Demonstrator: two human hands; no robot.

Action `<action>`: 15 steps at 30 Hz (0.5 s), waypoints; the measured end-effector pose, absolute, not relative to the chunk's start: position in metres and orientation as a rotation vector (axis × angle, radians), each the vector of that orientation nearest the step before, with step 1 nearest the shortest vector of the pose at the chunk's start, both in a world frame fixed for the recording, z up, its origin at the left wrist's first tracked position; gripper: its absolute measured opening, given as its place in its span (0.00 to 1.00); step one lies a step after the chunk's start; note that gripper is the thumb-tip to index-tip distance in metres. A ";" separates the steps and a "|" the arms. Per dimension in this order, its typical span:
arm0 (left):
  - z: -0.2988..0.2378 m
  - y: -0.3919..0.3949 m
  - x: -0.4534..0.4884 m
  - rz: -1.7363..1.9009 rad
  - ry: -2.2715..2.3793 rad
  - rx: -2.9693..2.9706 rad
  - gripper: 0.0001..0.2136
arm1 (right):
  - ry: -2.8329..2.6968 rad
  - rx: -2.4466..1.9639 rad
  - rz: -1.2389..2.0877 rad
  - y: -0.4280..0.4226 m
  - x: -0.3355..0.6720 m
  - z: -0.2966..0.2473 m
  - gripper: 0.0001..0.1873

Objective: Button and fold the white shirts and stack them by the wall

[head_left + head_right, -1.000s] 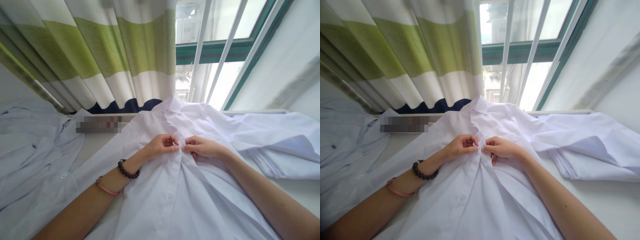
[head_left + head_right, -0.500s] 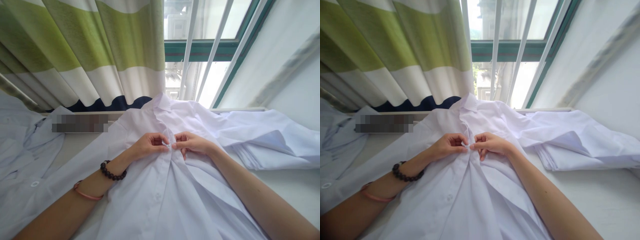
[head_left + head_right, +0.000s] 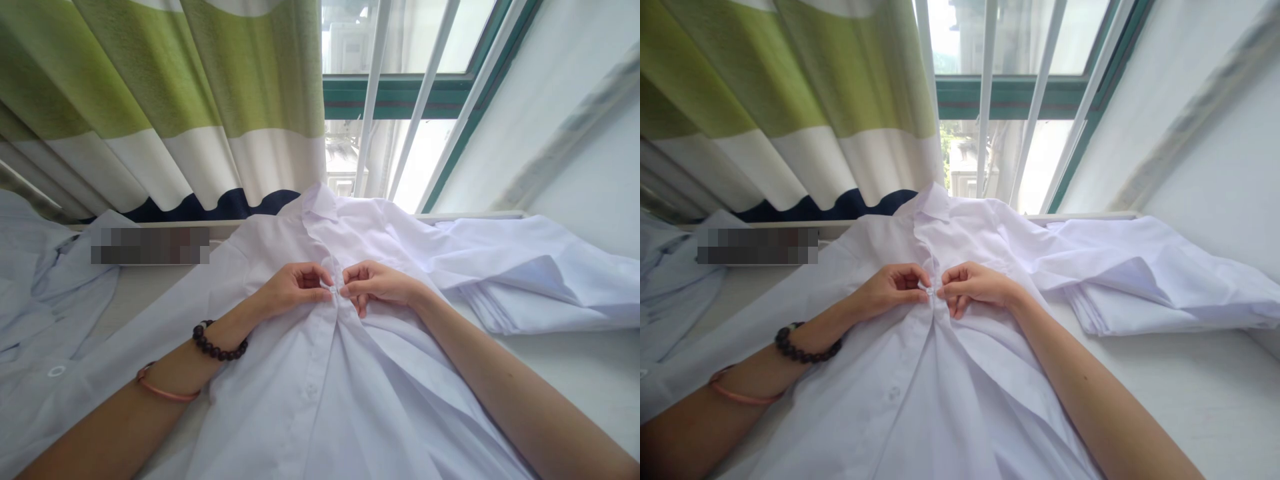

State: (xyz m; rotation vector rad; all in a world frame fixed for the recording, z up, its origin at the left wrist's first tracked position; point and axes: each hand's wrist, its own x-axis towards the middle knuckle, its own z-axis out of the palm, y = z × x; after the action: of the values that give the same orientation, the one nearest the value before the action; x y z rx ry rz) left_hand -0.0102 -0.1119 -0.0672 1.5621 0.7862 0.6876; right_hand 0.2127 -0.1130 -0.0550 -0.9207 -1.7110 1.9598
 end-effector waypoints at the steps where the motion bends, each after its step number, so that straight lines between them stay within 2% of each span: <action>1: -0.067 -0.112 -0.010 0.688 0.785 1.565 0.13 | -1.704 -0.919 1.958 -0.113 0.213 -0.055 0.13; 9: -0.065 -0.113 -0.009 0.688 0.801 1.581 0.10 | -1.664 -0.910 1.967 -0.113 0.212 -0.055 0.12; 15: -0.065 -0.114 -0.007 0.695 0.803 1.517 0.12 | -1.675 -0.902 1.946 -0.112 0.212 -0.056 0.13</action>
State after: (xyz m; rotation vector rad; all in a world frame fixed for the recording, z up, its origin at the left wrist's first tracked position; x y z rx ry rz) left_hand -0.0072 -0.1137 -0.0648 1.5175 0.8030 0.6950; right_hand 0.2119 -0.1121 -0.0563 -0.9021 -1.6752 1.9462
